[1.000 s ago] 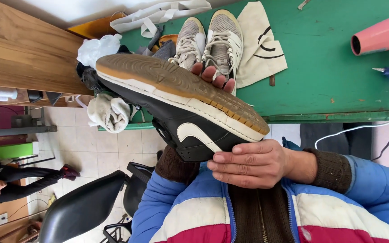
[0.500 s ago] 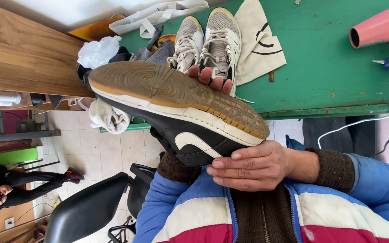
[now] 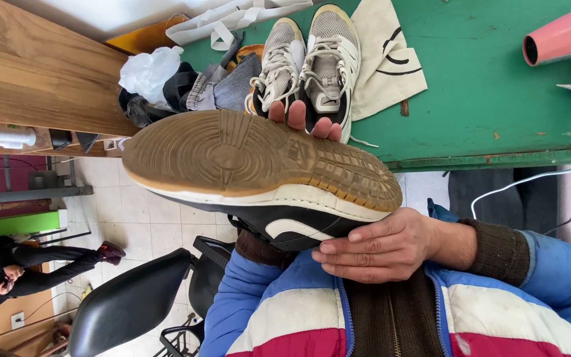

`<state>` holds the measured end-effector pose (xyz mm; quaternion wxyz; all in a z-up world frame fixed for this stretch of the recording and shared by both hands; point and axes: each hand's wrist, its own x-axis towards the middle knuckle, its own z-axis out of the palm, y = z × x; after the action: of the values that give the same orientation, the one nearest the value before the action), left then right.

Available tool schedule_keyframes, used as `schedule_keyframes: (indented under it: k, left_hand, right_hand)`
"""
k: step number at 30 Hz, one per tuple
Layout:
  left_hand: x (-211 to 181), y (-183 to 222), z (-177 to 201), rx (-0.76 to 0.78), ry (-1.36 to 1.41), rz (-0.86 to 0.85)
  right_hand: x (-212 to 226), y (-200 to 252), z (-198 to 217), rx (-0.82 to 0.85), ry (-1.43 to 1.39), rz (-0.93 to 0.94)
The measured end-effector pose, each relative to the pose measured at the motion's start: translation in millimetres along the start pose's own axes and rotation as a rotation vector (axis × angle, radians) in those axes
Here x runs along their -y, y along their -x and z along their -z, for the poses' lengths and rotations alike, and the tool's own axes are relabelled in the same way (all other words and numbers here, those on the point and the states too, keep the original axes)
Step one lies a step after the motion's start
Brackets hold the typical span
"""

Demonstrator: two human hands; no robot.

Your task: Using a hair dryer to heat shoe soles and pressing them by hand to re-activate adhesive and bond the soles to the uppers.

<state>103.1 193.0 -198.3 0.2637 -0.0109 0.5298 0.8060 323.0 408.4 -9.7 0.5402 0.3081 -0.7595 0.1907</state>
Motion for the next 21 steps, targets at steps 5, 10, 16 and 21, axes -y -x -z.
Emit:
schedule_keyframes:
  k: [5, 10, 16, 21]
  left_hand:
    - [1, -4, -5, -0.022, -0.031, -0.011]
    - [-6, -8, -13, -0.042, -0.067, -0.029]
    - [-13, -11, -21, -0.065, -0.11, -0.043]
    - [-19, -13, -28, -0.082, -0.146, -0.054]
  right_hand:
    - [3, 1, 1, 0.006, -0.001, -0.006]
    - [7, 2, 2, 0.006, 0.011, -0.022]
    - [8, 1, 0, -0.003, 0.015, -0.028]
    - [11, 1, 3, 0.007, 0.014, -0.047]
